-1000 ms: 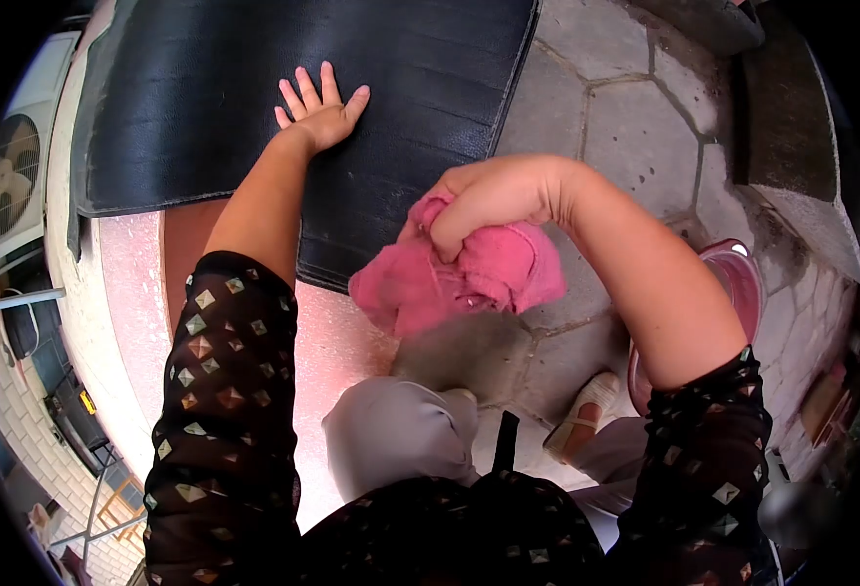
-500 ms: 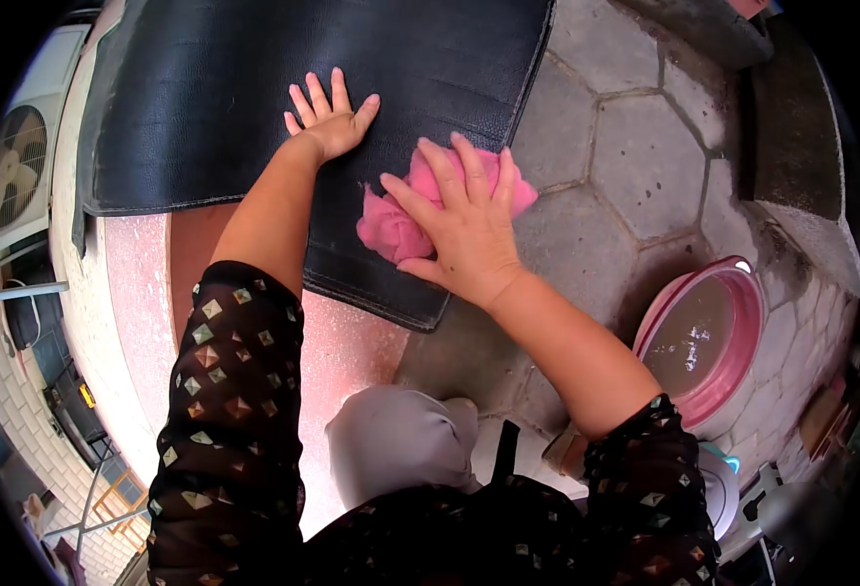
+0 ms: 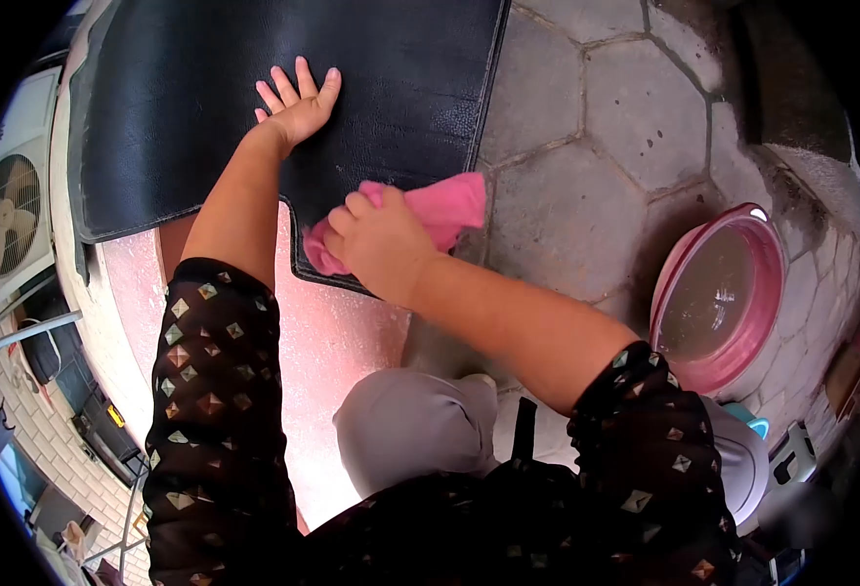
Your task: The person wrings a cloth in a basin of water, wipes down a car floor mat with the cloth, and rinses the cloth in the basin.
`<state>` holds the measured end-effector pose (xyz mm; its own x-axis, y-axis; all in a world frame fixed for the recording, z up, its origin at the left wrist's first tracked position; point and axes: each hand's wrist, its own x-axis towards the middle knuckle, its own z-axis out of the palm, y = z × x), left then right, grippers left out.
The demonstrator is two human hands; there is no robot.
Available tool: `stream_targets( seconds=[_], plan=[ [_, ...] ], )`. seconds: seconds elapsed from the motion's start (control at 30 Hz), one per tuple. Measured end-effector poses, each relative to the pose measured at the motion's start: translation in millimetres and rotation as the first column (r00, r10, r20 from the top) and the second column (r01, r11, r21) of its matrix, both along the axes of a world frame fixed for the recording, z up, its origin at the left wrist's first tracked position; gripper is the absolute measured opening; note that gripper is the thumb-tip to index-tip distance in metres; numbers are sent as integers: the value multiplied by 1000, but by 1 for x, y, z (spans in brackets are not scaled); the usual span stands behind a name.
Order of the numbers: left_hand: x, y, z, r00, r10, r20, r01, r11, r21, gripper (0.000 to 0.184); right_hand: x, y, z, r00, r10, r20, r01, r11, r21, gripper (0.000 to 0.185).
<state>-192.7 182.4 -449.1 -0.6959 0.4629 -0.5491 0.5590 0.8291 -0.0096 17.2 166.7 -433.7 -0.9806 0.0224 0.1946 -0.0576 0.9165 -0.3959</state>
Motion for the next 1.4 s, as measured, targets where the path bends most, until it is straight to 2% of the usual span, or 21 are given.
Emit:
stream_targets(
  seconds=[0.07,0.1,0.13,0.2,0.27,0.33,0.37,0.47,0.53,0.67,0.73,0.83,0.87,0.93,1.03,1.1,1.13,1.2,1.27,1.3,1.4],
  plan=[
    [-2,1,-6,1000,-8,-30,8,1000,-27,86,8,-19,3,986,153,69,-154,988,1,19],
    [-1,-1,-6,1000,2,-31,-1,1000,28,86,3,-9,12,979,117,165,-93,985,-142,16],
    [0,-2,-5,999,8,-31,-6,997,79,87,-9,4,19,982,107,155,-85,986,-146,16],
    [-2,0,-3,1000,15,-10,-14,997,76,88,-32,24,23,993,-99,62,104,991,-85,12],
    [-2,0,-2,1000,22,7,-23,997,74,90,-54,27,14,958,-268,99,273,961,-47,11],
    [-4,8,7,998,-59,35,65,975,-212,90,-54,1,16,981,-133,142,142,988,-59,13],
    [-5,3,2,999,2,40,0,999,-48,91,-50,-15,16,986,-38,159,51,996,-73,14],
    [2,2,3,1000,10,-12,-10,999,35,90,-39,-36,29,914,237,329,-217,971,-96,18],
    [3,2,2,1000,0,-25,0,1000,8,89,-48,-15,32,880,292,374,-235,953,-191,16],
    [3,-2,2,999,40,21,-43,989,143,90,-73,33,17,972,-179,155,183,983,-17,13],
    [0,0,5,999,21,50,-24,999,46,91,-72,25,13,969,-202,140,214,974,-75,13],
    [1,1,3,1000,4,19,-4,1000,0,91,-59,-9,30,905,205,373,-173,978,-119,12],
    [1,-1,-1,1000,5,11,-6,1000,10,91,-53,-17,40,803,364,472,-322,931,-171,12],
    [2,-2,-2,1000,-3,-12,4,998,68,91,-38,-16,47,565,483,669,-503,844,-185,15],
    [-2,0,-3,1000,-5,11,5,998,57,91,-22,35,50,529,497,688,-381,863,-331,20],
    [-1,-1,-3,1000,-12,21,12,1000,17,90,-24,62,67,749,381,542,-186,906,-379,24],
    [1,-3,-4,1000,-12,28,12,1000,18,90,-32,62,63,838,266,476,-128,944,-303,24],
    [0,0,-3,999,31,19,-33,996,77,90,-50,43,41,955,48,293,-11,992,-126,19],
    [-2,0,-4,1000,24,9,-25,995,92,89,-67,16,8,990,-1,138,27,982,-186,14],
    [-2,-1,-4,1000,15,-1,-14,995,102,89,-64,16,11,990,3,142,23,983,-185,14],
    [2,-6,-8,1000,-9,-4,10,994,109,88,-26,12,23,901,273,338,-253,962,-102,14]
  ],
)
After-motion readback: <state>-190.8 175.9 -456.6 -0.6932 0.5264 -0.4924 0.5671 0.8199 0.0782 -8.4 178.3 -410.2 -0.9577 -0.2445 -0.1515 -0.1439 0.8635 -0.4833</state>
